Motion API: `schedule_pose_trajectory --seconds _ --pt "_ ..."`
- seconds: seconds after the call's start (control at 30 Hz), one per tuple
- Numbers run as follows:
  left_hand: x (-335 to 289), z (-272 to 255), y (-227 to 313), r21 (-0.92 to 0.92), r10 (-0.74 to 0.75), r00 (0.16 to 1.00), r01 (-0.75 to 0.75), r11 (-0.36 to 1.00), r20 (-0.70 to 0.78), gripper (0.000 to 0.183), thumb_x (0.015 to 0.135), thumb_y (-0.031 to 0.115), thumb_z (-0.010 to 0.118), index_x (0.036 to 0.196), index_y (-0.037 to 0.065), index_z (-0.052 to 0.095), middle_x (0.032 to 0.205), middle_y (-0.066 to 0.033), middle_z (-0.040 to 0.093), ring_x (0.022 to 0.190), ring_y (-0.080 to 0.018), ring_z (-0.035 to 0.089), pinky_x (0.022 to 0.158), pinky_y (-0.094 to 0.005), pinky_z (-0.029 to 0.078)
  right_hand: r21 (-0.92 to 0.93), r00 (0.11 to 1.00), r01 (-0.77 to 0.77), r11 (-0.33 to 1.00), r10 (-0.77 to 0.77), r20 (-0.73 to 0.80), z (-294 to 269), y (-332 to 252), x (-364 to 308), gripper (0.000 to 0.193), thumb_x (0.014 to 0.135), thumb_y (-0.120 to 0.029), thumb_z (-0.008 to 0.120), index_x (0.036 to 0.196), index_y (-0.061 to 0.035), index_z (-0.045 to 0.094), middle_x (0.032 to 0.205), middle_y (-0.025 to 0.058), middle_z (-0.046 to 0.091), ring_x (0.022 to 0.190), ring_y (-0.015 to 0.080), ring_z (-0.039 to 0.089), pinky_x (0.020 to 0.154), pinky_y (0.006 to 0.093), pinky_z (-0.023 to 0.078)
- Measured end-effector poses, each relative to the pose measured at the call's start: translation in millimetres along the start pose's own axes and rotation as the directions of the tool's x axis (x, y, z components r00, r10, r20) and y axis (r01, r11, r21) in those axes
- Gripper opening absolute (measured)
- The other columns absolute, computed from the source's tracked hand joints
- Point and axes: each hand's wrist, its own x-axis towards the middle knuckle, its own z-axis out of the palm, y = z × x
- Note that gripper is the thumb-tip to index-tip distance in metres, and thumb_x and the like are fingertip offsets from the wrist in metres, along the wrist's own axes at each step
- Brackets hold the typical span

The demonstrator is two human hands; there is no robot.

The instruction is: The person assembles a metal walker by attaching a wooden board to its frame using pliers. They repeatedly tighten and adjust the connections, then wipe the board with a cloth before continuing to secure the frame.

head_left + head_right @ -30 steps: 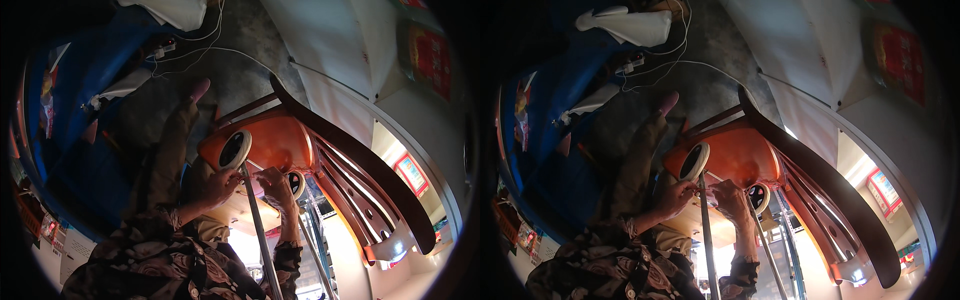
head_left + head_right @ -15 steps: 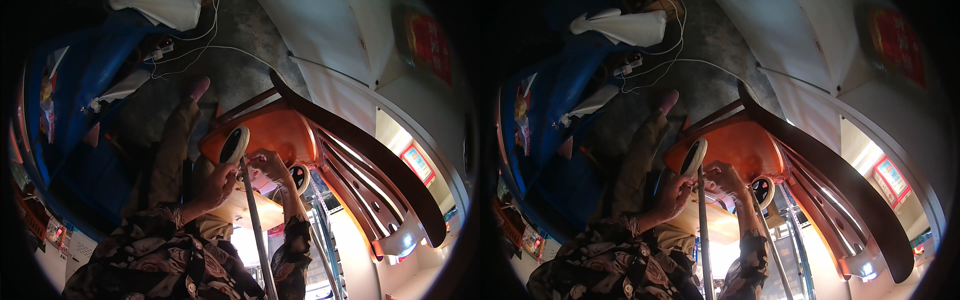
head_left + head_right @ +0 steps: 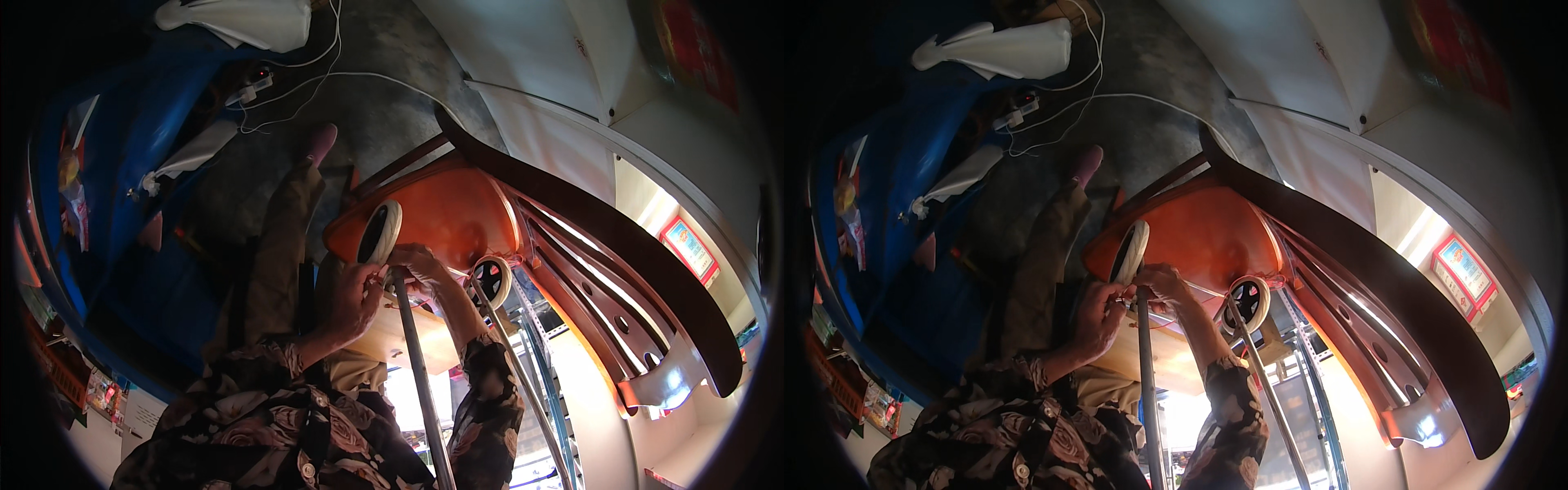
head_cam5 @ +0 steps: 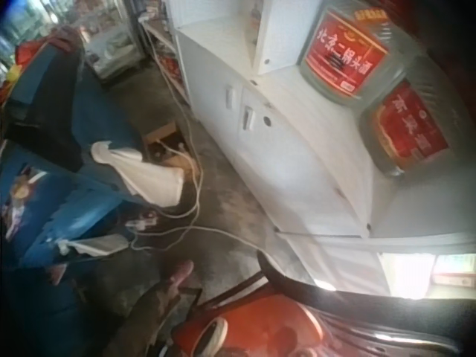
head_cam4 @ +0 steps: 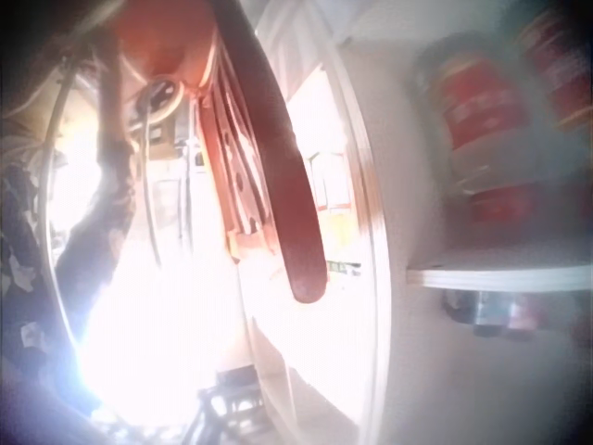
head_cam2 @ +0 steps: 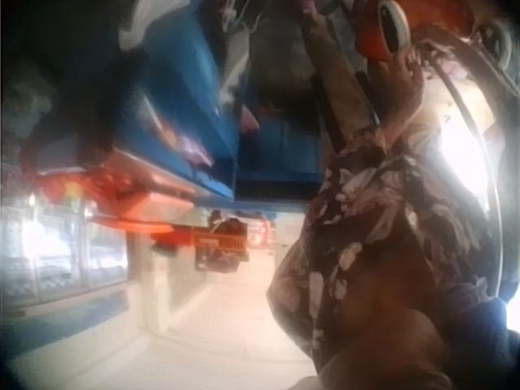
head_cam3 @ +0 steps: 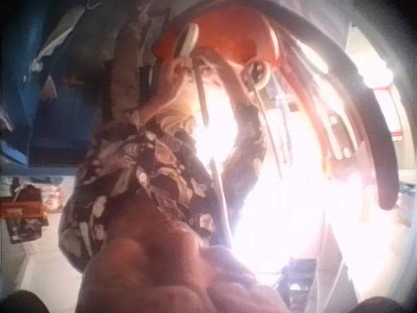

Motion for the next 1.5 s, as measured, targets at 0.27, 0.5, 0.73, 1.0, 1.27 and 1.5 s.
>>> schedule_pose_trajectory --seconds 0.27,0.5,0.73,1.0,1.27,1.5 --pt "1.9 -6.6 6.6 0.063 -0.094 0.992 0.088 0.994 0.089 0.021 0.083 0.003 0.05 0.1 -0.003 0.061 0.091 -0.015 0.055 0.086 -0.0253 0.055 0.077 -0.032 0.044 0.134 0.99 0.1 0.986 -0.085 -0.116 11.3 19.4 15.6 0.015 0.072 -0.012 0.055 0.075 0.003 0.058 0.056 0.0107 0.059 0.039 0.0149 0.053 0.032 0.0278 0.039" --pt "9.8 -10.0 7.8 0.043 -0.173 0.968 0.168 0.985 0.18 0.027 0.084 0.01 0.047 0.101 -0.004 0.062 0.095 -0.0189 0.057 0.091 -0.0315 0.055 0.081 -0.0361 0.044 0.435 0.992 0.122 0.892 -0.099 -0.075 9.0 37.4 5.9 0.015 0.079 -0.013 0.058 0.078 0.002 0.06 0.064 0.0099 0.062 0.055 0.0141 0.06 0.044 0.0241 0.046" --pt "10.1 -12.8 -0.8 -0.044 -0.304 0.908 0.329 0.943 0.288 0.029 0.084 0.013 0.047 0.1 -0.006 0.061 0.091 -0.0183 0.058 0.085 -0.0245 0.059 0.076 -0.0326 0.045 0.008 0.972 0.151 0.989 -0.15 0.178 -16.3 35.1 -24.9 0.015 0.085 -0.01 0.059 0.092 0.0013 0.067 0.073 0.0047 0.064 0.062 0.0086 0.058 0.053 0.0221 0.046" --pt "8.9 -12.3 -10.6 -0.166 -0.344 0.865 0.424 0.89 0.364 0.022 0.087 0.012 0.049 0.096 -0.003 0.063 0.065 0.0048 0.047 0.057 -0.0023 0.04 0.049 -0.0207 0.033 -0.685 0.824 0.532 0.498 -0.492 0.283 -22.3 36.4 -22.0 0.01 0.08 -0.009 0.065 0.083 0.0 0.066 0.064 0.0056 0.061 0.059 0.0057 0.053 0.052 0.0273 0.045" --pt "8.2 -15.8 -9.0 -0.172 -0.311 0.871 0.397 0.901 0.382 0.02 0.09 0.013 0.051 0.095 -0.001 0.063 0.063 0.0064 0.043 0.058 -0.0013 0.037 0.049 -0.0205 0.03 -0.87 0.708 0.481 0.111 -0.634 0.311 -22.4 35.4 -40.9 0.013 0.07 -0.015 0.065 0.083 -0.0146 0.068 0.065 0.0008 0.058 0.07 0.0218 0.058 0.068 0.0354 0.04" --pt "9.9 -19.6 -6.5 -0.228 -0.297 0.848 0.425 0.876 0.438 0.017 0.091 0.013 0.05 0.09 -0.001 0.061 0.063 0.0065 0.039 0.058 -0.0014 0.034 0.049 -0.0205 0.028 -0.963 0.819 0.259 -0.079 -0.51 0.262 3.5 19.4 -72.3 0.019 0.066 -0.01 0.063 0.083 -0.0179 0.067 0.066 0.0042 0.062 0.073 0.0218 0.057 0.072 0.0357 0.033"
